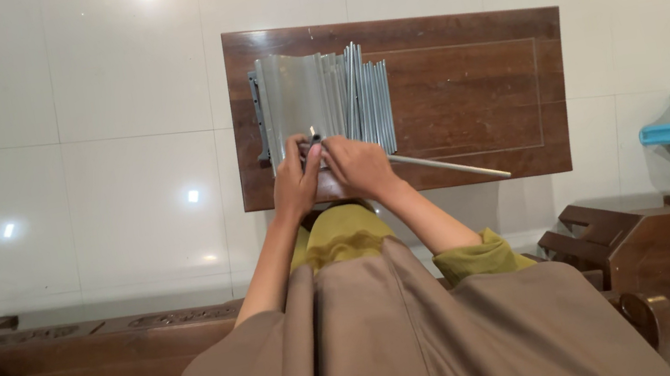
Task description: The person assembles a metal frame by inserting rods into a bracket and attaching a mesh panel. They handle multiple rods and a bracket, aligning and inserting them by hand, then fit the mesh panel onto the assembled frame.
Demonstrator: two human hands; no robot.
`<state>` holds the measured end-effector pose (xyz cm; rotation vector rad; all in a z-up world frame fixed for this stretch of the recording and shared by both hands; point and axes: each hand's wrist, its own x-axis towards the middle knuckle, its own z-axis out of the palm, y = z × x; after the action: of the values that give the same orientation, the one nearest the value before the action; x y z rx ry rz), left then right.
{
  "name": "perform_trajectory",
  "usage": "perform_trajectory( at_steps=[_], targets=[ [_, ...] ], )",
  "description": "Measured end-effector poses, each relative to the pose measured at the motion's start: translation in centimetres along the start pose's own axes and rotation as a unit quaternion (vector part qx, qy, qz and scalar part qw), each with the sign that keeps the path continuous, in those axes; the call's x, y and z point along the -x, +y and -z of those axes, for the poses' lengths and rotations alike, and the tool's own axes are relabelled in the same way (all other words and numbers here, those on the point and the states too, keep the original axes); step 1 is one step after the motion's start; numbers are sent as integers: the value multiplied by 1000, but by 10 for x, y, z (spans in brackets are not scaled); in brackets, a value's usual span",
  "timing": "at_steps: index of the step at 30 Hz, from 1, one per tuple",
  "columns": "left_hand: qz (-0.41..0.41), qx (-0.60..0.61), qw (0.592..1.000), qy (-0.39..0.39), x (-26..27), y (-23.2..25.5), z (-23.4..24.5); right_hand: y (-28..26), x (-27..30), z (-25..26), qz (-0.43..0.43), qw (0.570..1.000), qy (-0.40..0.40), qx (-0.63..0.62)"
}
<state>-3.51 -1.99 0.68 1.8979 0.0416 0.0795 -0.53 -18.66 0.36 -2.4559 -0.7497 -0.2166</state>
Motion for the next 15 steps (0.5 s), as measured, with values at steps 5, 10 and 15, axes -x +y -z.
perform_trajectory(
  at_steps=[5, 10, 15],
  targets=[
    [41, -26, 999, 18, -8, 8, 3, -18, 6, -2, -15, 998, -64, 5],
    [-32, -6, 999, -10, -6, 6, 14, -22, 7, -1, -42, 991, -102, -75],
    [-56, 19, 998, -6, 6, 2, 19, -1, 3, -4, -84, 918, -263, -285]
  ],
)
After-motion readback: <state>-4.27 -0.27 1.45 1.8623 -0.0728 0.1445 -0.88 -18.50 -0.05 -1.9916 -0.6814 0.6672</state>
